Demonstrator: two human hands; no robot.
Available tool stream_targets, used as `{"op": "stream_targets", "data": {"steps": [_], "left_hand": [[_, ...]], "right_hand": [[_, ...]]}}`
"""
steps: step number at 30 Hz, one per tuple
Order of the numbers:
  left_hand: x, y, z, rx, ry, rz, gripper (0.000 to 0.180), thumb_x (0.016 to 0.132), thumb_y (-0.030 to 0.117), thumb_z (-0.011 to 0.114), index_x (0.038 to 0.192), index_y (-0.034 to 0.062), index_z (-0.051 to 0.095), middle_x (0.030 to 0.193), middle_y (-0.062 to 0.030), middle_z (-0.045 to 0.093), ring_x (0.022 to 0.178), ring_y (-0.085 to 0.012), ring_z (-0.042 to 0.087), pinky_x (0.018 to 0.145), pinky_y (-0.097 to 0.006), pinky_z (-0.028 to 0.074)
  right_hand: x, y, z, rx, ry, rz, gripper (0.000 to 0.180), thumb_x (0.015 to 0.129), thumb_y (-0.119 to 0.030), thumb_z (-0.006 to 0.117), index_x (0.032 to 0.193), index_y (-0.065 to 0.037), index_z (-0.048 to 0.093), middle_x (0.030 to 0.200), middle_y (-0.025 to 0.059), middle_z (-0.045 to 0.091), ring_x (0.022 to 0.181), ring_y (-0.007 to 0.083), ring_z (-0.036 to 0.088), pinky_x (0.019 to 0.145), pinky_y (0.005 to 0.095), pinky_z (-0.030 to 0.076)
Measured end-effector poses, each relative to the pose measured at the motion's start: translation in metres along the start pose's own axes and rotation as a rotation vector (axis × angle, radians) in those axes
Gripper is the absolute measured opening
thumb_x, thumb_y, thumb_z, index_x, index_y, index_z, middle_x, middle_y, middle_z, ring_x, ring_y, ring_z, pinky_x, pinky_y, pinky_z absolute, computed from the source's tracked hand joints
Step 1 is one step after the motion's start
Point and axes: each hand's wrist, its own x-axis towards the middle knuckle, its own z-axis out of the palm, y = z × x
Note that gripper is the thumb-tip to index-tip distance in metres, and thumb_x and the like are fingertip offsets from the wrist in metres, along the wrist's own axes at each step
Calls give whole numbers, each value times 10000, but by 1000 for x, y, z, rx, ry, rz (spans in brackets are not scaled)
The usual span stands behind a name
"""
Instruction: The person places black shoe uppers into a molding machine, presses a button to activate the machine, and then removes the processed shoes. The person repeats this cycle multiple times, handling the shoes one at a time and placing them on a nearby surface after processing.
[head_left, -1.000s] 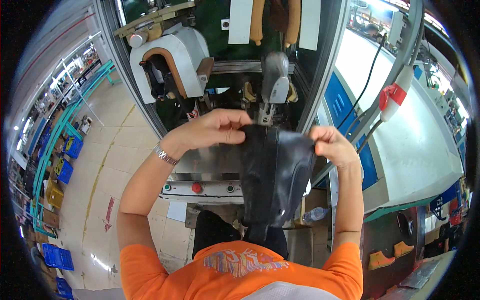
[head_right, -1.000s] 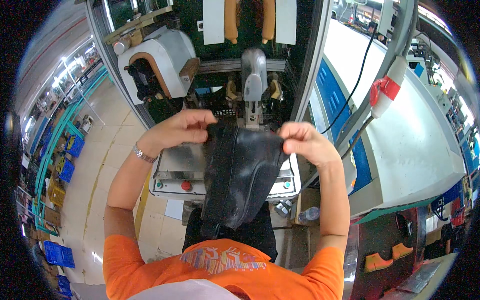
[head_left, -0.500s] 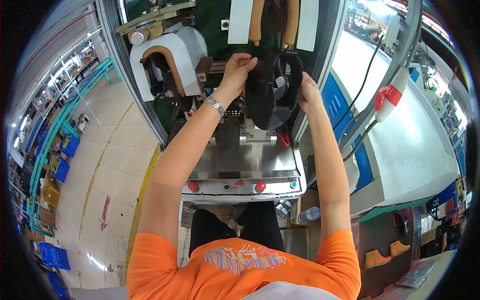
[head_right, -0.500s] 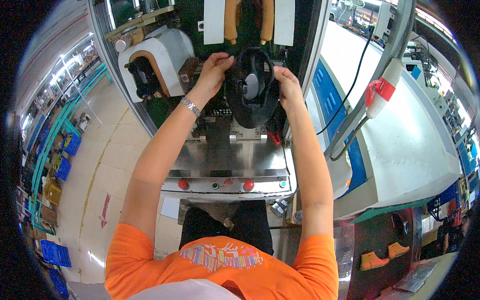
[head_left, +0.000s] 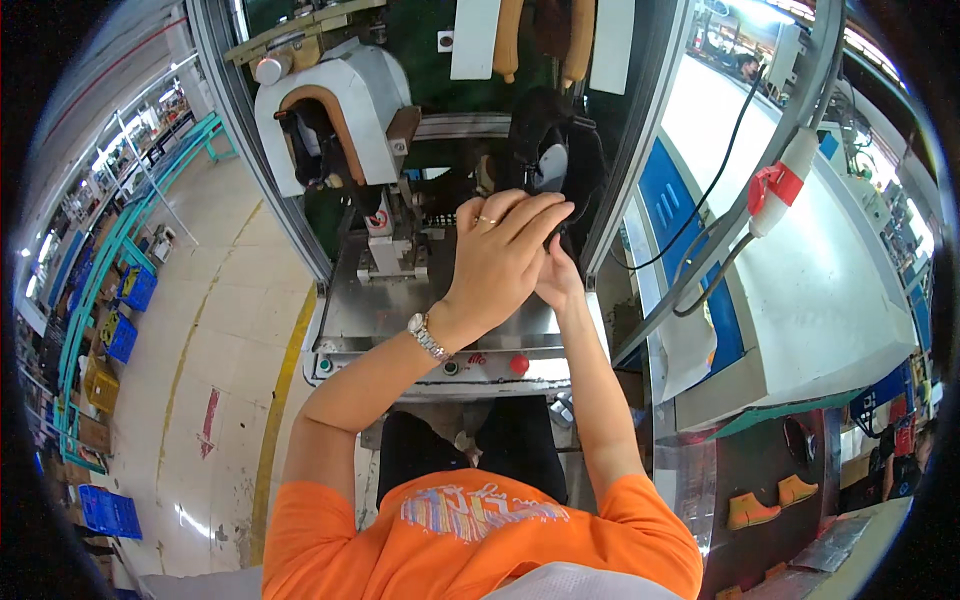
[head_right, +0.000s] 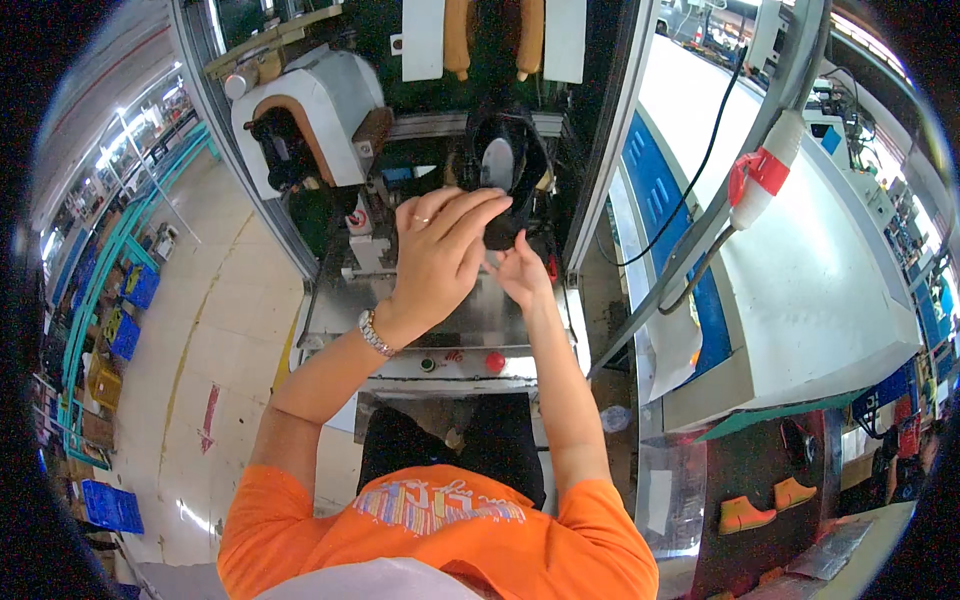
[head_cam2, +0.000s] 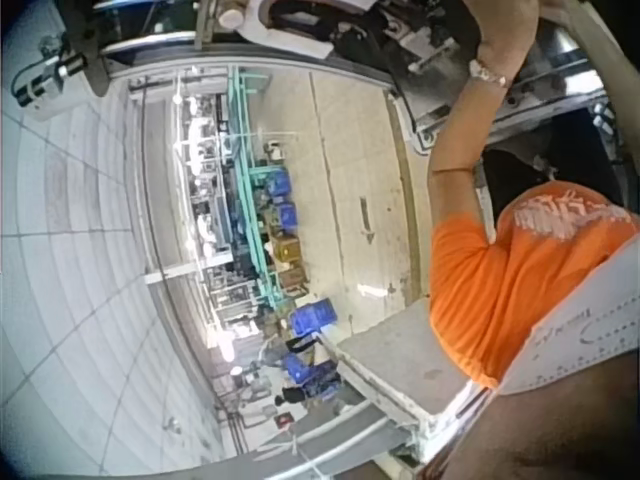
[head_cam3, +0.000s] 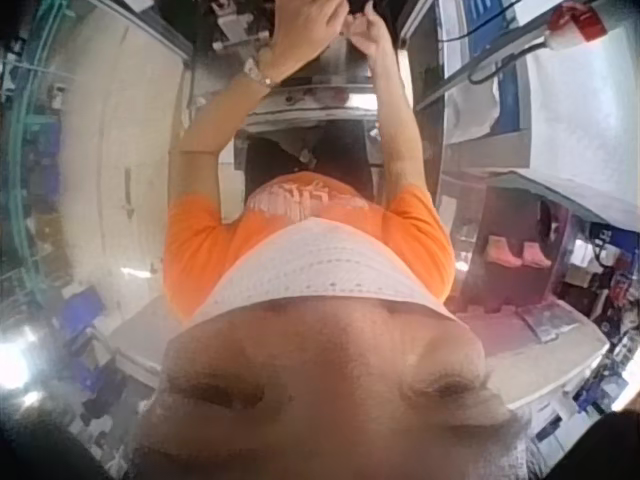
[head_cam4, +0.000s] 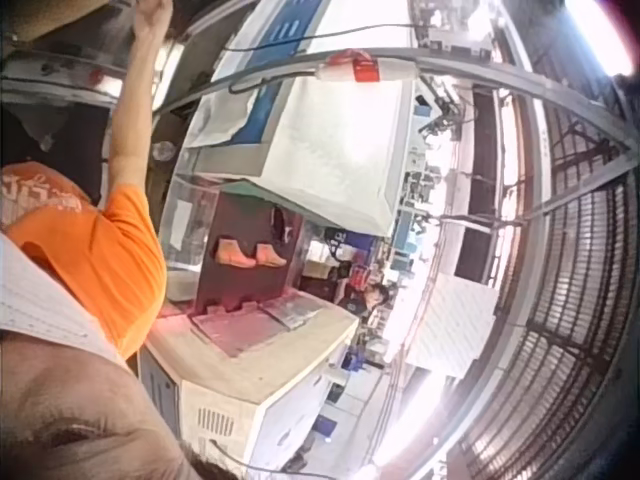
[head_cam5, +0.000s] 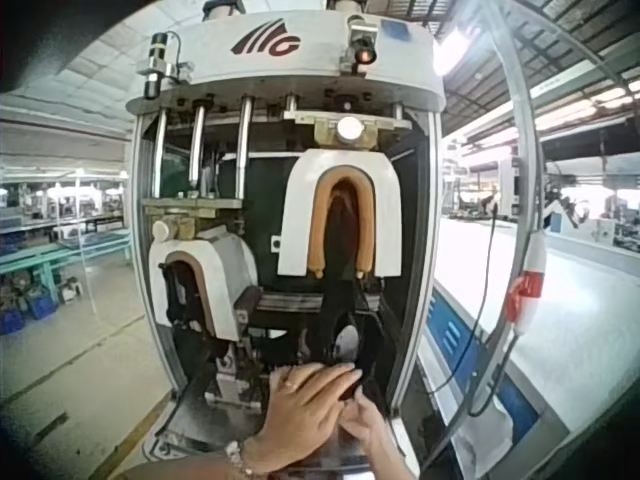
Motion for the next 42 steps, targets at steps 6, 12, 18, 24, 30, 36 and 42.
{"op": "stream_targets", "data": {"steps": [6, 12, 18, 24, 30, 36, 42], "left_hand": [[-14, 20, -7, 138, -329, -189, 511, 736, 118, 588, 1227, 140, 448, 1194, -40, 441, 826, -203, 526, 779, -391, 363], [-24, 16, 7, 66, -349, -252, 542, 732, 49, 550, 1251, 163, 440, 1257, -93, 383, 875, -251, 505, 750, -404, 384], [-28, 16, 31, 96, -290, -234, 565, 736, -2, 477, 1266, 191, 444, 1311, -91, 353, 984, -289, 447, 771, -413, 351], [-35, 10, 26, 136, -320, -293, 630, 710, -51, 488, 1276, 216, 421, 1291, -94, 357, 959, -302, 450, 770, -404, 381], [-35, 12, 30, 90, -313, -290, 640, 699, -36, 518, 1279, 216, 415, 1254, -90, 373, 934, -308, 448, 756, -409, 380], [-39, 13, 35, 101, -313, -288, 638, 691, -16, 543, 1276, 204, 416, 1237, -93, 373, 933, -306, 448, 753, -411, 379], [-37, 13, 34, 83, -316, -295, 621, 697, 16, 562, 1279, 172, 409, 1211, -99, 384, 911, -293, 455, 754, -412, 380]], "right_hand": [[24, 12, 8, 61, 39, -65, 415, 901, -448, 391, 1139, -124, 493, 1084, 87, 572, 1015, 235, 536, 874, 414, 431], [66, -19, -41, -139, 119, -67, 314, 937, -351, 369, 991, -93, 540, 840, 34, 626, 782, 183, 592, 772, 356, 482], [87, -5, -54, -31, 248, -296, 213, 909, -220, 398, 987, -70, 527, 766, 28, 586, 600, 151, 560, 520, 293, 497], [61, -8, -3, -68, 440, -194, 183, 898, -201, 395, 927, -69, 519, 710, 22, 550, 551, 149, 544, 474, 301, 489], [67, -6, -40, -88, 379, -100, 201, 903, -205, 380, 906, -61, 520, 720, 52, 549, 593, 203, 556, 493, 320, 496], [56, -6, -39, -82, 425, -71, 201, 898, -205, 390, 910, -56, 525, 755, 64, 560, 620, 215, 560, 515, 345, 496], [47, -14, -6, -46, 476, -73, 203, 893, -204, 401, 913, -50, 531, 790, 75, 570, 646, 228, 563, 537, 370, 495]]}}
